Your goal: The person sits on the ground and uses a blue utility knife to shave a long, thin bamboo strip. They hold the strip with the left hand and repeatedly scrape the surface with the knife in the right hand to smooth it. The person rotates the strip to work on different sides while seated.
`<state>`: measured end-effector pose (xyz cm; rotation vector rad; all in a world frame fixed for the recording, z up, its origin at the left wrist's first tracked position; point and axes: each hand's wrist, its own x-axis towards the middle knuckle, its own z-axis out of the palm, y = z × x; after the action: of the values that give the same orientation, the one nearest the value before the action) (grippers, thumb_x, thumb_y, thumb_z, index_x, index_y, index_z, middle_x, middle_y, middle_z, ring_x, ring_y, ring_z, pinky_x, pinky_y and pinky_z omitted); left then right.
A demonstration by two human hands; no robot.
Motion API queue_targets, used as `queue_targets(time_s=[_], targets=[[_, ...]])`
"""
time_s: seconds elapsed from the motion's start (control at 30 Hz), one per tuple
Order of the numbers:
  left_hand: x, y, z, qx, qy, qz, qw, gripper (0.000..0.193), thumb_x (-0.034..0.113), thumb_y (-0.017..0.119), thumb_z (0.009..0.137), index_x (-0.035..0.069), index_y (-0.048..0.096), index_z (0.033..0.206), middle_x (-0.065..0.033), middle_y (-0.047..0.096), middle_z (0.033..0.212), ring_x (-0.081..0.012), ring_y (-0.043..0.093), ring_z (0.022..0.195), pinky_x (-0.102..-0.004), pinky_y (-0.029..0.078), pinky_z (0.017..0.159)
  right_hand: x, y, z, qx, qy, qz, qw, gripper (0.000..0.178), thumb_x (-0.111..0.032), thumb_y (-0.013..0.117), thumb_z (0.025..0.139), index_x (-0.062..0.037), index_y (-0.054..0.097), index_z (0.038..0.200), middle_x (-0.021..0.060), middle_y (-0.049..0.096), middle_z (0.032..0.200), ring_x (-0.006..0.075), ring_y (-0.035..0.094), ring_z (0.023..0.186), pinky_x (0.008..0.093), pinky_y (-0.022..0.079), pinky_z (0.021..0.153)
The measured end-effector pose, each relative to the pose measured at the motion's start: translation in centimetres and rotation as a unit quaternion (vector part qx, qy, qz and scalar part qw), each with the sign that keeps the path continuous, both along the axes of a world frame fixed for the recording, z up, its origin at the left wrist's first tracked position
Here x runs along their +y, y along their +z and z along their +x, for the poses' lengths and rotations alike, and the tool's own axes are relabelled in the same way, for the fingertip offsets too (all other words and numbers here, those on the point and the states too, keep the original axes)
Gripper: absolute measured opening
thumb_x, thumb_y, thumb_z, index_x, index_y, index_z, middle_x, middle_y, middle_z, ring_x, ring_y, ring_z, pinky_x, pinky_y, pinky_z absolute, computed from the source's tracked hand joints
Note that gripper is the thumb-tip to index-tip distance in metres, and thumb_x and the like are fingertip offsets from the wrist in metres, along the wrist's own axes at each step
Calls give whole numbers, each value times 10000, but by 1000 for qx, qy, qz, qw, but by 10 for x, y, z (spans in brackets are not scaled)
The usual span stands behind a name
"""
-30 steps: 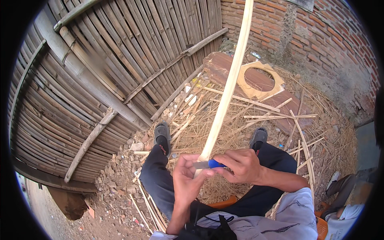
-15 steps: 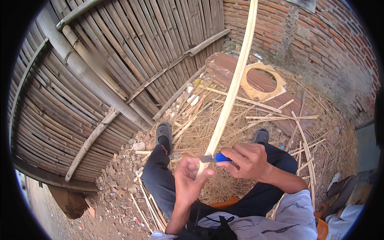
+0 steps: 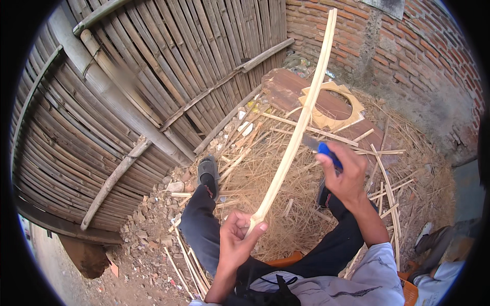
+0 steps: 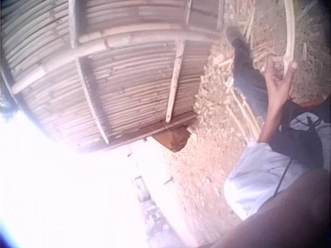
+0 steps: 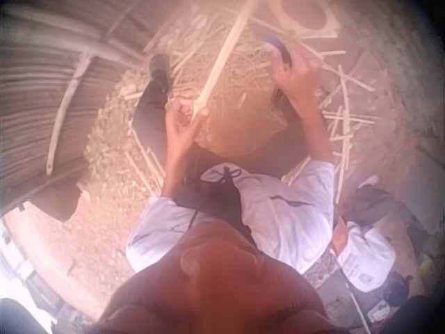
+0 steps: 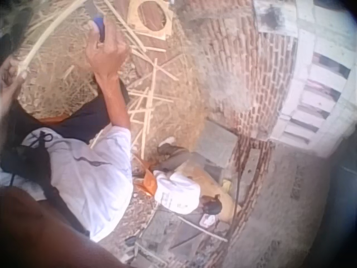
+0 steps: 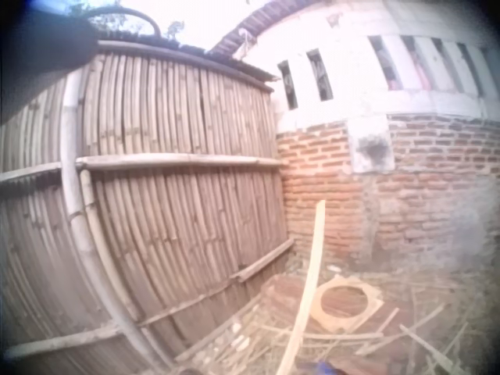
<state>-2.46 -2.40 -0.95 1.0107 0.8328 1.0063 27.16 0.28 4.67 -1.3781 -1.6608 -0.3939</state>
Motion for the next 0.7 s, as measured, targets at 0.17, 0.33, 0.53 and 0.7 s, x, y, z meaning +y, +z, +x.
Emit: queue_targets(time_s=[0.17,0.33,0.53,0.7], targets=[[-2,-9,-5,39,11,9,999,310,-23,785,984,34,525,1143,-54,730,912,5,519,573,-191,355,471,-4,-3,5,33,21,-13,999,310,-299,820,980,-7,756,1060,139,779,878,271,779,702,360,591,596],[8,0,0,37,57,71,995,339,-33,800,967,23,533,1169,-92,746,1023,-34,635,764,-186,459,612,-16,-25,-30,-15,156,-69,985,297,-318,832,959,-44,758,1049,80,747,825,241,734,624,347,566,549],[6,13,15,0,47,83,995,436,-53,860,905,1,536,1191,-132,737,1142,-107,725,1008,-224,582,796,-25,-34,-55,-47,228,-92,968,310,-327,843,925,-86,750,1097,34,620,726,220,664,553,353,536,511],[9,14,20,-17,32,98,995,465,-75,860,900,-28,554,1246,-168,748,1160,-157,758,1047,-267,636,839,-27,-31,-59,-60,243,-96,963,313,-313,843,911,-89,742,1105,29,602,732,214,656,562,355,540,522]])
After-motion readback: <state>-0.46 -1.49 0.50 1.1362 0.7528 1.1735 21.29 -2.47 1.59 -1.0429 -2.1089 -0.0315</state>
